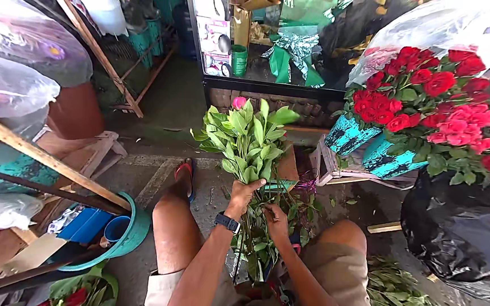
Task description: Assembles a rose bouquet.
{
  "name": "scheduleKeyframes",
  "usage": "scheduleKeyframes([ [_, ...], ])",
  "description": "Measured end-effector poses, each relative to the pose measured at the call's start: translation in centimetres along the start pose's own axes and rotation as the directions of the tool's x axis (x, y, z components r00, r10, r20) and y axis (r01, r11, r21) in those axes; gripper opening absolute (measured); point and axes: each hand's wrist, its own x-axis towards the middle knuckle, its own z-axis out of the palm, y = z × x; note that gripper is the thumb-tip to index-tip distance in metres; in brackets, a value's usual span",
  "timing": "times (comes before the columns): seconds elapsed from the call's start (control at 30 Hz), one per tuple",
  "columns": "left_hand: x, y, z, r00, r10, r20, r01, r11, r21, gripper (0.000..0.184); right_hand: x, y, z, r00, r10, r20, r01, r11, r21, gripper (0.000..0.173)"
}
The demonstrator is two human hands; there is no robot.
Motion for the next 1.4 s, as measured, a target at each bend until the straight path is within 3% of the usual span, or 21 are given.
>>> scheduleKeyframes([
  [0.27,1.1,0.1,-0.4,0.980,0.163,-0.115,-0.143,0.976,0.165,0.053,-0.1,-0.4,0.8,0.990,-0.125,-0.064,0.100,0.948,-0.301,0.021],
  [0.53,0.4,0.4,0.0,0.988,0.122,-0.092,-0.123,0.992,-0.005,0.055,-0.2,0.0,2.1,0.986,-0.138,-0.093,0.104,0.946,-0.307,0.016],
  [0.63,0.2,0.0,0.3,0.985,0.166,-0.050,-0.169,0.984,-0.054,0.057,0.1,0.0,2.5,0.989,-0.113,-0.092,0.081,0.952,-0.296,0.013],
  [0.77,-0.1,-0.5,1.0,0.968,0.242,-0.058,-0.246,0.967,-0.071,0.068,0.4,0.0,3.5,0.995,-0.061,-0.084,0.038,0.968,-0.250,0.012],
  [0.9,-0.1,-0.8,0.5,0.953,0.302,-0.038,-0.300,0.953,0.038,0.064,0.6,0.5,3.9,1.000,0.003,-0.017,-0.006,0.976,-0.216,0.020],
  [1.0,0.2,-0.6,-0.2,0.947,0.321,-0.002,-0.318,0.940,0.120,0.059,0.5,0.3,2.8,0.996,0.035,0.079,-0.026,0.992,-0.122,0.038],
  [1.07,0.2,-0.2,-0.6,0.955,0.295,0.036,-0.298,0.945,0.138,0.057,0.0,-0.6,2.1,1.000,0.022,0.022,-0.023,0.998,0.058,0.059],
  [1.13,0.0,0.1,-0.5,0.962,0.263,0.068,-0.271,0.950,0.158,0.053,0.3,-2.4,1.6,0.997,-0.049,-0.052,0.059,0.976,0.212,0.067],
  [1.27,-0.1,-0.7,-0.2,0.961,0.239,0.141,-0.258,0.957,0.135,0.051,1.2,-4.9,1.3,0.992,-0.122,-0.037,0.127,0.939,0.321,0.064],
  [1.4,-0.1,-1.3,-0.1,0.967,0.214,0.135,-0.231,0.965,0.127,0.058,0.8,-4.9,0.7,0.971,-0.201,-0.133,0.228,0.945,0.234,0.060],
])
